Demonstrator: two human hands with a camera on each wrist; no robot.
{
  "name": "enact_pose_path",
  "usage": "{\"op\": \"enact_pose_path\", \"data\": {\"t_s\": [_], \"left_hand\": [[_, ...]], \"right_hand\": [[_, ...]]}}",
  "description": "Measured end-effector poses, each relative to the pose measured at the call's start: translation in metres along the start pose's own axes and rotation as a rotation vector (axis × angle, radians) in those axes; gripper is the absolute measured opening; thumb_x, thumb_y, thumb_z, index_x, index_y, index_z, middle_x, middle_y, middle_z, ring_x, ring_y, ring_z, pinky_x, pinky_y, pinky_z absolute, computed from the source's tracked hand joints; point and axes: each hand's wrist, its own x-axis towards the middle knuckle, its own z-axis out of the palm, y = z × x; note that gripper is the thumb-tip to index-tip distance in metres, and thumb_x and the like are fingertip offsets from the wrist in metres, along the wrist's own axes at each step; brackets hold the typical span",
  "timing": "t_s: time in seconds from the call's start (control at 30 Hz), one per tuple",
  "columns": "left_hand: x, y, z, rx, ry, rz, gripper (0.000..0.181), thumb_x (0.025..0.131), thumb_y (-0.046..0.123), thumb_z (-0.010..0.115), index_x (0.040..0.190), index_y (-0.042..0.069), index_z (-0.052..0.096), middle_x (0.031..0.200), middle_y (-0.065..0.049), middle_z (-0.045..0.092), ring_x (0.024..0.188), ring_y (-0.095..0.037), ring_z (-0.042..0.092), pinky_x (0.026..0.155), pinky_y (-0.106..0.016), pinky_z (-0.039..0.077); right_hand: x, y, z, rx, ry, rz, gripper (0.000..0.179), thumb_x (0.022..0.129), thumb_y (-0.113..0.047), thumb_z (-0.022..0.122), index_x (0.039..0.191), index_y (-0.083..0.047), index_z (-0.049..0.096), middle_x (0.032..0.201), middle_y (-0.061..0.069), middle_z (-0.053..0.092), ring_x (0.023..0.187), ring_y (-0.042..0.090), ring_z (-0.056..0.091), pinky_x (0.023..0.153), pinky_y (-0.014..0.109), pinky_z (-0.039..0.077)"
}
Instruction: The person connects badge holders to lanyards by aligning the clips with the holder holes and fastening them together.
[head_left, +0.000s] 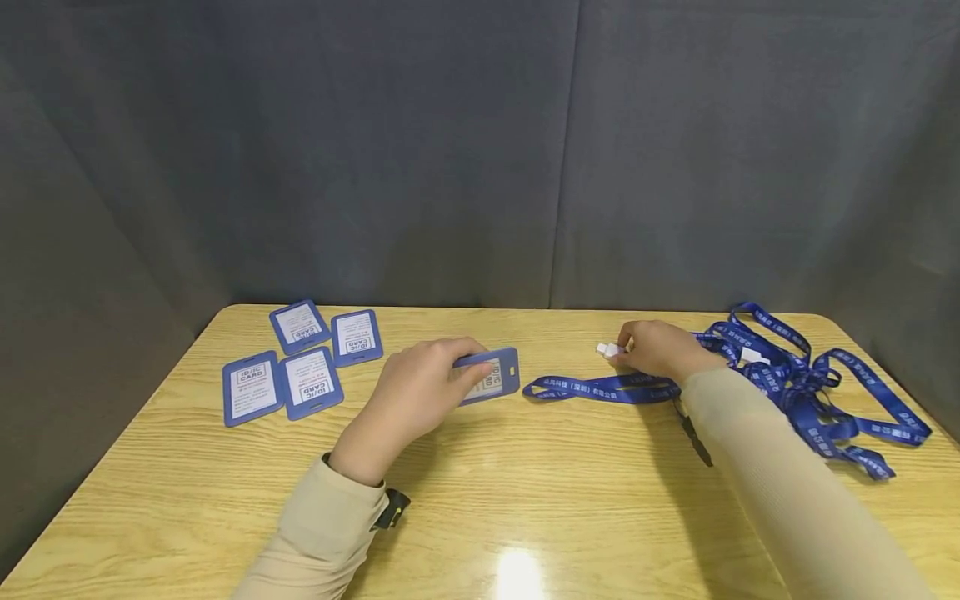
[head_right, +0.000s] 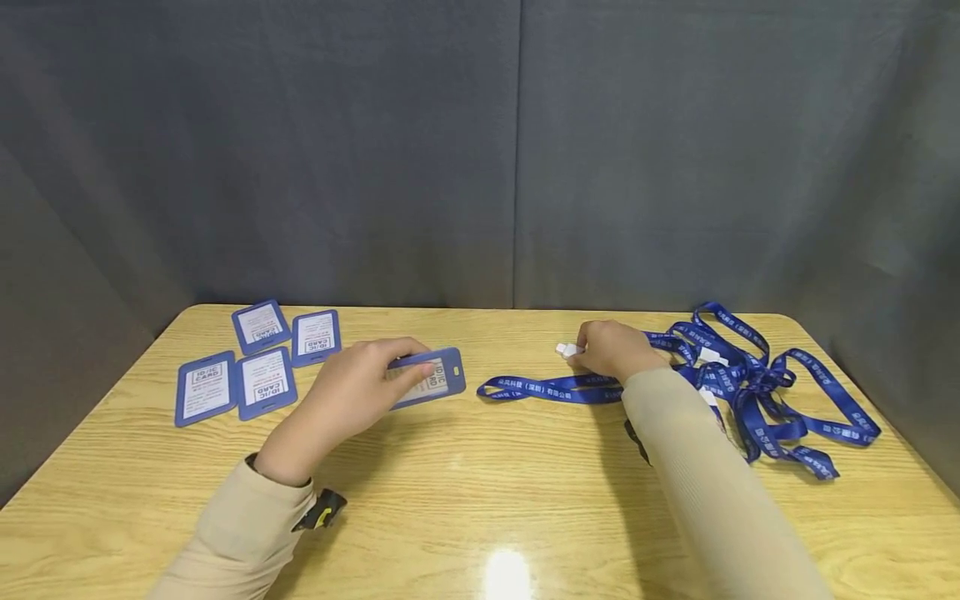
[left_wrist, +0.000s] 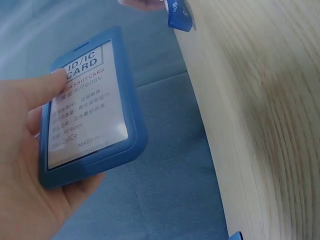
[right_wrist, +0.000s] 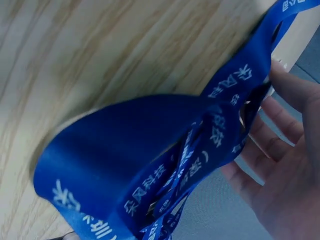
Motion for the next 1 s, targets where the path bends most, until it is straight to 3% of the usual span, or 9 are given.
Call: {"op": "enact_pose_path", "data": {"t_s": [0.33, 0.67, 0.83, 1.0], "left_hand": [[-0.001, 0.002, 0.003, 0.026, 0.011, 0.016, 0.022, 0.097, 0.035, 0.065, 0.112, 0.022, 0.073, 0.101, 0.007, 0.072, 0.083, -0.010, 0.063, 0.067, -0.035, 0.049], [-0.001, 0.003, 0.003, 0.026, 0.009, 0.021, 0.021, 0.097, 0.035, 0.065, 0.112, 0.023, 0.073, 0.098, 0.008, 0.071, 0.077, -0.008, 0.060, 0.061, -0.032, 0.045], [0.001, 0.005, 0.004, 0.034, 0.008, 0.035, 0.019, 0.097, 0.036, 0.065, 0.109, 0.024, 0.073, 0.092, 0.010, 0.070, 0.074, -0.008, 0.058, 0.060, -0.032, 0.044], [0.001, 0.005, 0.007, 0.047, 0.012, 0.029, 0.019, 0.097, 0.036, 0.065, 0.109, 0.024, 0.074, 0.091, 0.009, 0.070, 0.071, -0.008, 0.057, 0.057, -0.032, 0.042]], "right_hand": [[0.002, -0.003, 0.000, -0.074, 0.093, 0.042, 0.033, 0.092, -0.024, 0.064, 0.110, 0.003, 0.059, 0.090, 0.012, 0.064, 0.077, 0.027, 0.055, 0.081, 0.051, 0.048], [-0.005, 0.001, 0.000, -0.027, 0.177, 0.010, 0.037, 0.092, -0.014, 0.066, 0.124, 0.004, 0.061, 0.119, 0.026, 0.064, 0.093, 0.035, 0.061, 0.088, 0.057, 0.047], [-0.012, 0.007, -0.007, 0.056, 0.260, 0.001, 0.037, 0.094, -0.015, 0.066, 0.127, 0.002, 0.062, 0.125, 0.028, 0.061, 0.110, 0.045, 0.059, 0.089, 0.060, 0.046], [-0.021, 0.008, -0.016, 0.186, 0.398, -0.012, 0.031, 0.096, -0.014, 0.066, 0.123, 0.000, 0.062, 0.121, 0.026, 0.063, 0.103, 0.042, 0.061, 0.083, 0.058, 0.047]]}}
